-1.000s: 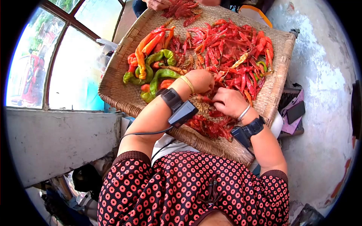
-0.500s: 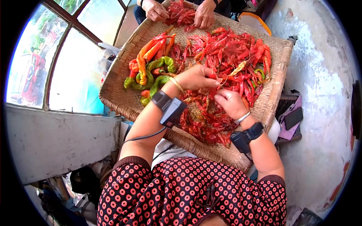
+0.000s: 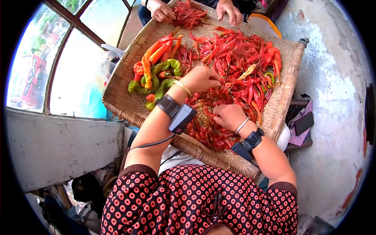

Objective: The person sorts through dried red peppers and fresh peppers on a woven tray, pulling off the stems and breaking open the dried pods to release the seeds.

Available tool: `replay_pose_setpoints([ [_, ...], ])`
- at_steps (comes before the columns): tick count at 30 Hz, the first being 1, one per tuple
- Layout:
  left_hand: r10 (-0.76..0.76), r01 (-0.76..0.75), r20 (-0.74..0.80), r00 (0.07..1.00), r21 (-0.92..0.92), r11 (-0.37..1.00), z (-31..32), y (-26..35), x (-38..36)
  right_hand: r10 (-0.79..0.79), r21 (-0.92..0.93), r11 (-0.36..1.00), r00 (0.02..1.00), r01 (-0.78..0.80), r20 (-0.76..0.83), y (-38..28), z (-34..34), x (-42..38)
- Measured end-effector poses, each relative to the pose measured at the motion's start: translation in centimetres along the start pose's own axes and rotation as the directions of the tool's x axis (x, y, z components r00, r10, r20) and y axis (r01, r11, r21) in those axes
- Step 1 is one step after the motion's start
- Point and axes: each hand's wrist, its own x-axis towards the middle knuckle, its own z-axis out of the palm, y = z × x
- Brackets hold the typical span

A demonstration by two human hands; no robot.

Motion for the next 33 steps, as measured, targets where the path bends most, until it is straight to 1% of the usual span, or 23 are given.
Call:
replay_pose_setpoints([
  [1, -0.002, 0.002, -0.003, 1.000, -0.002, 1.000, 0.1, -0.2, -0.1, 0.001, 0.141, 0.990, 1.000, 0.003, -0.028, 0.3, -0.3, 0.0],
  [2, 0.018, -0.016, 0.103, 0.995, -0.013, 1.000, 0.3, -0.5, -0.1, -0.025, 0.272, 0.961, 0.994, 0.053, -0.106, 1.0, -0.1, 0.1],
  [3, 0.037, -0.033, 0.208, 0.977, -0.027, 0.999, 0.5, -0.7, -0.1, -0.028, 0.272, 0.961, 0.994, 0.055, -0.102, 1.1, -0.7, 0.1],
  [5, 0.023, -0.012, 0.256, 0.966, -0.046, 0.999, 0.7, -1.1, -0.2, 0.119, 0.632, 0.771, 0.993, -0.081, -0.017, 1.0, -2.5, -0.2],
  [7, 0.013, -0.015, 0.409, 0.912, 0.001, 1.000, 0.4, -0.8, -0.4, 0.177, 0.768, 0.623, 0.983, -0.148, 0.045, 1.5, -2.8, -0.3],
  [9, -0.003, 0.003, 0.431, 0.902, 0.002, 1.000, 0.2, -0.2, -0.5, 0.217, 0.833, 0.527, 0.974, -0.170, 0.062, 1.5, -3.3, -0.3],
  [12, -0.015, 0.037, 0.307, 0.952, -0.067, 0.997, 0.0, 0.9, -0.3, 0.251, 0.860, 0.477, 0.966, -0.180, 0.062, 2.2, -3.1, -0.4],
  [14, -0.101, 0.189, 0.297, 0.950, -0.287, 0.939, -0.4, 1.5, -0.2, 0.252, 0.880, 0.432, 0.963, -0.195, 0.089, 2.6, -3.2, -0.4],
  [15, -0.102, 0.190, 0.297, 0.950, -0.286, 0.939, -0.6, 1.8, -0.2, 0.251, 0.898, 0.387, 0.961, -0.210, 0.116, 2.8, -3.2, -0.5],
  [17, -0.028, 0.225, 0.410, 0.912, -0.439, 0.870, -0.9, 2.2, -0.4, 0.258, 0.903, 0.386, 0.962, -0.188, 0.090, 3.1, -3.0, -0.5],
  [18, 0.030, 0.133, 0.368, 0.929, -0.409, 0.903, -0.8, 2.3, -0.5, 0.247, 0.905, 0.385, 0.965, -0.184, 0.091, 3.2, -2.9, -0.5],
  [19, 0.031, 0.132, 0.370, 0.929, -0.408, 0.903, -0.8, 2.3, -0.4, 0.237, 0.906, 0.383, 0.967, -0.180, 0.092, 3.3, -2.9, -0.5],
  [21, 0.053, 0.019, 0.382, 0.923, -0.184, 0.983, -0.9, 2.3, -0.3, 0.238, 0.914, 0.370, 0.968, -0.168, 0.082, 3.0, -3.1, -0.7],
  [22, 0.037, 0.041, 0.344, 0.938, -0.216, 0.976, -1.4, 2.5, -0.5, 0.236, 0.921, 0.358, 0.969, -0.156, 0.072, 2.9, -3.1, -0.7],
  [23, 0.104, -0.020, 0.272, 0.957, -0.294, 0.955, -1.3, 0.9, -0.1, 0.236, 0.921, 0.358, 0.969, -0.157, 0.073, 2.9, -3.2, -0.7],
  [25, -0.124, 0.187, 0.153, 0.980, -0.518, 0.835, -3.2, 2.1, -0.6, 0.264, 0.935, 0.296, 0.957, -0.194, 0.116, 3.0, -3.2, -0.6],
  [27, -0.245, 0.068, -0.112, 0.963, -0.780, 0.622, -3.7, 0.8, -0.1, 0.293, 0.936, 0.287, 0.949, -0.202, 0.115, 3.1, -3.3, -0.6],
  [28, -0.311, -0.083, -0.277, 0.909, -0.852, 0.516, -3.5, 0.5, 0.2, 0.322, 0.937, 0.279, 0.939, -0.211, 0.116, 3.1, -3.4, -0.6],
  [29, -0.310, -0.084, -0.277, 0.910, -0.852, 0.517, -3.2, -0.3, 0.5, 0.322, 0.937, 0.279, 0.940, -0.210, 0.115, 3.0, -3.4, -0.6],
  [30, -0.237, 0.013, -0.438, 0.867, -0.456, 0.890, -2.9, -0.6, 0.6, 0.312, 0.950, 0.277, 0.949, -0.144, 0.053, 2.8, -3.4, -0.5],
  [31, -0.087, 0.148, -0.538, 0.839, 0.070, 0.987, -2.8, -1.0, 0.8, 0.300, 0.959, 0.274, 0.954, -0.078, -0.008, 2.7, -3.5, -0.5],
  [32, -0.170, 0.092, -0.366, 0.915, -0.220, 0.971, -1.9, -1.0, 0.8, 0.300, 0.958, 0.275, 0.954, -0.078, -0.009, 2.7, -3.5, -0.5],
  [33, -0.110, 0.041, -0.276, 0.955, -0.243, 0.969, -1.1, -0.3, 0.5, 0.274, 0.961, 0.271, 0.961, -0.046, -0.032, 2.8, -3.5, -0.4],
])
